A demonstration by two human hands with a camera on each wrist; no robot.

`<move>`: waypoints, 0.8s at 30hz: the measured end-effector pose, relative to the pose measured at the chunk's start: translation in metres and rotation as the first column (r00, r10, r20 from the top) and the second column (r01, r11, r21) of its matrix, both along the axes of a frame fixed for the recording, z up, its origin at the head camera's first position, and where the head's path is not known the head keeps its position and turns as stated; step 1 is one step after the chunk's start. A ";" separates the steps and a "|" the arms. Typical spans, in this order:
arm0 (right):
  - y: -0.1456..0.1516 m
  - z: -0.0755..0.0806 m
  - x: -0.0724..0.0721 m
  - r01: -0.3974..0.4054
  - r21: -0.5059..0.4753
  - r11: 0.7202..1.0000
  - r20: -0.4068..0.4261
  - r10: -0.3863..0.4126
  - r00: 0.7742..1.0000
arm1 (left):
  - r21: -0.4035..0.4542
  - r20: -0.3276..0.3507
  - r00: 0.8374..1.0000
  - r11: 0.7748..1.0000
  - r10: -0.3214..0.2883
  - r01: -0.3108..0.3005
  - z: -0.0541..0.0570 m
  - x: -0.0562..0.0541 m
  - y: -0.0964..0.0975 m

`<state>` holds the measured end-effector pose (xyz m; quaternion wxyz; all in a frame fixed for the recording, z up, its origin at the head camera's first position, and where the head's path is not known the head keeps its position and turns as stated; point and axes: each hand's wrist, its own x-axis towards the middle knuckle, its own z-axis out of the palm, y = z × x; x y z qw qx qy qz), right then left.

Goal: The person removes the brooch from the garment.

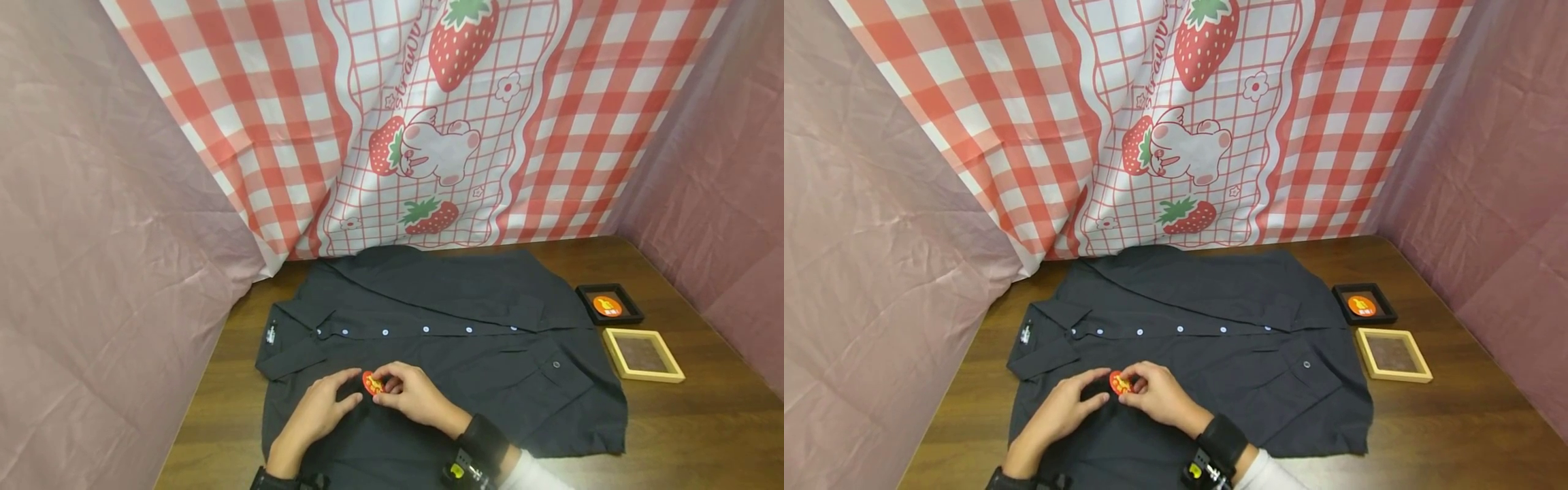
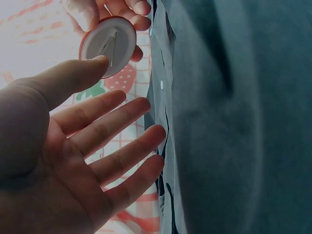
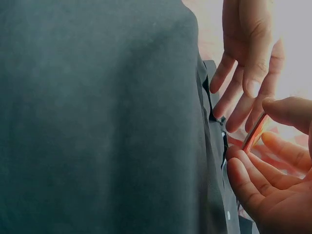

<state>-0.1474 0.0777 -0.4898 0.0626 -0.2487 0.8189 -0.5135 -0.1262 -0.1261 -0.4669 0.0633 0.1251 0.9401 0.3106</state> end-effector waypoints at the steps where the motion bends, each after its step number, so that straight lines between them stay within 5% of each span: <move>1: 0.000 0.000 0.000 0.001 -0.009 1.000 0.010 -0.001 1.000 | 0.002 -0.006 1.000 1.000 -0.002 0.002 0.000 0.000 0.000; 8: 0.001 0.002 0.001 -0.006 -0.107 0.994 0.105 0.017 0.994 | 0.048 -0.077 0.997 0.999 -0.004 0.007 -0.001 -0.002 0.003; 18: 0.000 0.016 0.007 -0.002 -0.096 0.995 0.112 0.013 0.994 | 0.090 -0.146 0.989 0.996 0.005 0.009 0.001 -0.001 0.006; 24: 0.002 0.009 0.002 -0.026 -0.147 0.989 0.126 0.044 0.991 | 0.116 -0.183 0.983 0.993 0.025 -0.004 0.002 -0.004 0.006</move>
